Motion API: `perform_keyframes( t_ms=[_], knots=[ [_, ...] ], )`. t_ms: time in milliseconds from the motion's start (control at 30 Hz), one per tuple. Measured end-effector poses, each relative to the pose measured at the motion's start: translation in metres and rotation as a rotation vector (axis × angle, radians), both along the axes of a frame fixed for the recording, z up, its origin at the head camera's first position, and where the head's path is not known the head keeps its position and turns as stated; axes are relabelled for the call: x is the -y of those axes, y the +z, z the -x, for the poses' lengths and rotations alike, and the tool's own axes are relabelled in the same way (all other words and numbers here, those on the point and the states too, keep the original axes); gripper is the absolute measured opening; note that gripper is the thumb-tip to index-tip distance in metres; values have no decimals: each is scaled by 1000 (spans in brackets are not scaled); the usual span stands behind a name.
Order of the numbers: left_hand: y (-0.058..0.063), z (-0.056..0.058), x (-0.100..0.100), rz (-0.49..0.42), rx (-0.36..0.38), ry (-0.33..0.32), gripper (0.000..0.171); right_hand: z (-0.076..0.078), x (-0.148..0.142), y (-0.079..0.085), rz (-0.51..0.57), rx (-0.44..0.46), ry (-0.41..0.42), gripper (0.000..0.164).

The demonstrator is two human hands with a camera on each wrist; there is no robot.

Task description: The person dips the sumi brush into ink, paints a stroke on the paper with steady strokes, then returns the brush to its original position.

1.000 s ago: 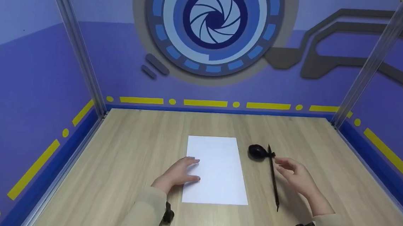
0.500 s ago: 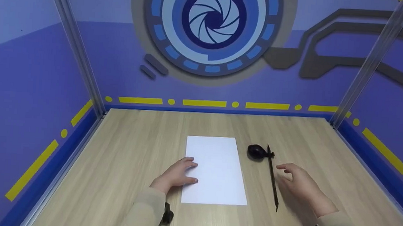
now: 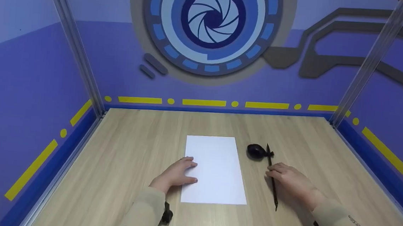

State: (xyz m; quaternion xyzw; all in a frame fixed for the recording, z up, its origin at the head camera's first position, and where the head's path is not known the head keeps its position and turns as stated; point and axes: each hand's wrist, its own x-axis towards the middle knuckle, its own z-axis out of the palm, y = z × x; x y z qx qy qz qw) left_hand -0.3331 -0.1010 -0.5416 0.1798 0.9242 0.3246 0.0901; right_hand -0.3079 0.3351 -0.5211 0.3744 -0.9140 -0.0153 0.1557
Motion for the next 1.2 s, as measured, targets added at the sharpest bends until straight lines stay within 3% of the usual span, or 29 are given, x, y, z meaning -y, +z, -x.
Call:
perform_keyframes(
  t_ms=[133,233,567,867,1200],
  knots=[
    [0,0,0,5,-14,-19,60,6,-3,-6,-107,-118,61,42],
    [0,0,0,7,-23,-26,59,11,-5,-9,-122,-167,111,43],
    [3,2,0,12,-22,-24,59,15,-6,-11,-194,-221,149,45],
    [2,3,2,20,-27,-39,60,18,-10,-12,-125,-333,229,44],
    [1,1,2,14,-22,-26,60,26,-8,-3,29,-435,291,39]
  ],
)
